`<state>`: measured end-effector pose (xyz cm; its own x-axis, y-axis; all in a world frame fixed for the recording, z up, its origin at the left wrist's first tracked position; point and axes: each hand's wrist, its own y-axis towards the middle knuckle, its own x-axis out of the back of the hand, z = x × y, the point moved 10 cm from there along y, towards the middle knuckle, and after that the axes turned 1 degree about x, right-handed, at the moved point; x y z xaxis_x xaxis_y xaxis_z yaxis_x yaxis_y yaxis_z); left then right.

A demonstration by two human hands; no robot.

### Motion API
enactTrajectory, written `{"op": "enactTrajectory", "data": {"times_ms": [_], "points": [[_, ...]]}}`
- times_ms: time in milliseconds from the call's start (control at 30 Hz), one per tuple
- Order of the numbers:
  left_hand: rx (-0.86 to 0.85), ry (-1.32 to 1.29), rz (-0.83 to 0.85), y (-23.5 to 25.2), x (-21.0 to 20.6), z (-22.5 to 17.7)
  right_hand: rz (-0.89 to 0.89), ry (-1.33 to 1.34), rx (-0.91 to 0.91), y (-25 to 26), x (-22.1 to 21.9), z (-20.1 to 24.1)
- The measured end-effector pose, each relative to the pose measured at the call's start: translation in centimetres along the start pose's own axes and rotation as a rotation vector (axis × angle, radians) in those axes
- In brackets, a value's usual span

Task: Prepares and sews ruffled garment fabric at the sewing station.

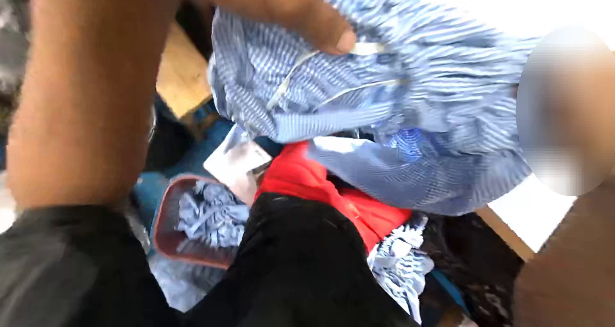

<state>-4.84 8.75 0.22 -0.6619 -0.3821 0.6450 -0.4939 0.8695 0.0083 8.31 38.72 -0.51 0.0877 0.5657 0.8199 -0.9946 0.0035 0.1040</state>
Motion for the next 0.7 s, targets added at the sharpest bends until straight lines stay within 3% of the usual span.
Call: {"op": "enactTrajectory", "data": {"times_ms": [67, 133, 233, 300, 367, 433, 567, 633, 700], "points": [[0.089, 0.184, -0.076, 2.1, -1.6, -5.3, 0.020, -0.169, 0.057, -0.5, -0.4, 5.8], [-0.051, 0.278, -0.022, 6.2, -3.4, -8.8, -0.069, -0.084, 0.108, -0.5, -1.9, 8.8], [-0.171, 0.190, 0.162, 10.6, -6.4, -10.7, -0.211, 0.105, 0.121, 1.1, -2.7, 7.3], [-0.197, 0.012, 0.267, 11.4, -7.2, -9.0, -0.198, 0.196, 0.075, 0.9, -0.4, 5.5], [-0.254, -0.325, 0.306, 11.9, -9.2, -5.4, -0.278, 0.186, 0.092, -1.0, 4.0, 5.2], [-0.226, -0.530, 0.244, 11.8, -14.5, -2.0, -0.402, 0.198, 0.083, -3.6, 7.3, 4.1], [-0.114, -0.589, 0.160, 10.9, -25.6, 0.5, -0.548, 0.249, -0.009, -7.6, 10.0, 0.6], [-0.113, -0.403, 0.091, 9.9, -25.3, 1.3, -0.531, 0.309, -0.044, -9.6, 9.8, -0.4], [-0.112, -0.209, -0.085, 8.3, -18.4, 2.9, -0.412, 0.385, -0.030, -10.4, 8.1, -0.5]]}}
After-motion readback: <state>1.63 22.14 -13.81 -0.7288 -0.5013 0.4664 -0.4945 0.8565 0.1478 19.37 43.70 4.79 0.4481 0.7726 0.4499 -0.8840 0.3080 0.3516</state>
